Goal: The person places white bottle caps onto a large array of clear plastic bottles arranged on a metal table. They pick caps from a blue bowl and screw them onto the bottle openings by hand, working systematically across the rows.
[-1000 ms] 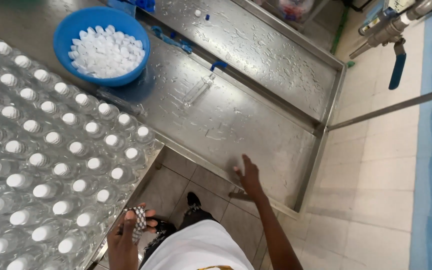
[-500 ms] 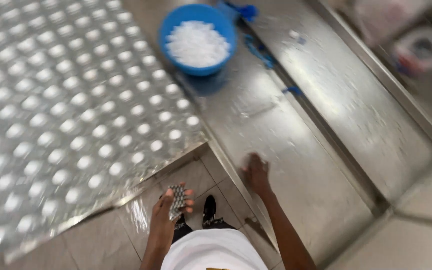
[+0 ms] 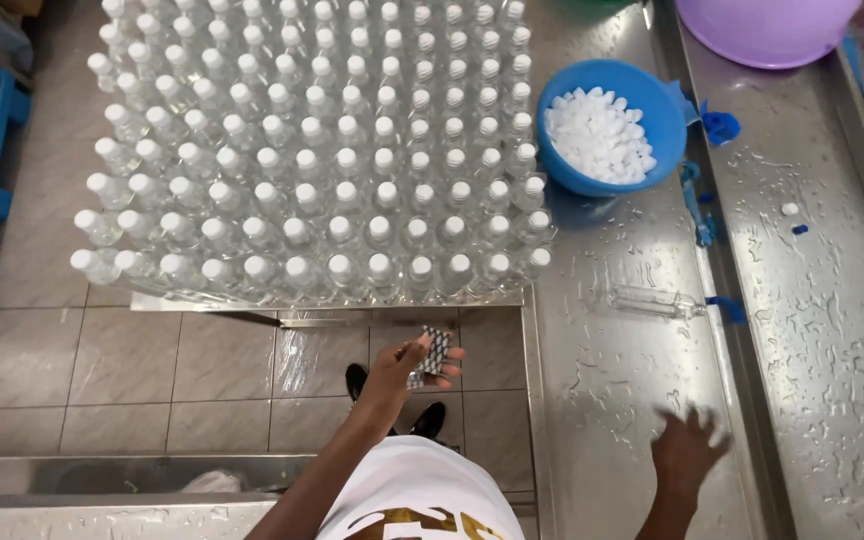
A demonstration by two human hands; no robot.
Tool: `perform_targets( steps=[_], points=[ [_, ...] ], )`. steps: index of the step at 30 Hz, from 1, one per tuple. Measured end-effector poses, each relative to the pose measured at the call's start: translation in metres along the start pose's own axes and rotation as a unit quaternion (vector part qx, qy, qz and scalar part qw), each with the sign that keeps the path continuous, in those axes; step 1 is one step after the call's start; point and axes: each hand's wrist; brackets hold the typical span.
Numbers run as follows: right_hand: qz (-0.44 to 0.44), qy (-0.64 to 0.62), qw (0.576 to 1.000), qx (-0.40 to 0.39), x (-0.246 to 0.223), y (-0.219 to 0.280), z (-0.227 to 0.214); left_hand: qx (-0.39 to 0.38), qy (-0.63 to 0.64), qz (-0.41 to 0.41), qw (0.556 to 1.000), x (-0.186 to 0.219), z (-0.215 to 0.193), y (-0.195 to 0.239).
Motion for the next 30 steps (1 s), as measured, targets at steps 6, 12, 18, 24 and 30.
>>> perform_targets(
  steps=[6,12,18,24,30],
  points=[
    [-0.241,-0.613,0.737,0.151,-0.097,0.154,-0.166,-0.045,-0.035,0.008,0.998,0.016,-0.021,-0.009],
    [-0.439,-0.63,0.636,0.08,-0.194,0.228,-0.25,-0.11,-0.089,0.005,0.99,0.024,-0.062,-0.022],
    [-0.472,-0.55,0.687,0.056,-0.25,0.247,-0.268,-0.136,-0.073,-0.031,0.987,0.062,-0.105,-0.017],
    [-0.372,-0.628,0.681,-0.063,-0.286,0.272,-0.29,-0.127,-0.087,-0.066,0.986,0.093,-0.143,-0.02],
    [-0.342,-0.597,0.725,-0.031,-0.304,0.277,-0.296,-0.126,-0.084,-0.07,0.986,0.088,-0.174,-0.034]
  ],
)
Point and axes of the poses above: each hand's wrist, its own y-axis away from the middle knuckle, its own z-axis out of the palm, x = y × z, and after that the axes turned 5 degrees about y, right-handed
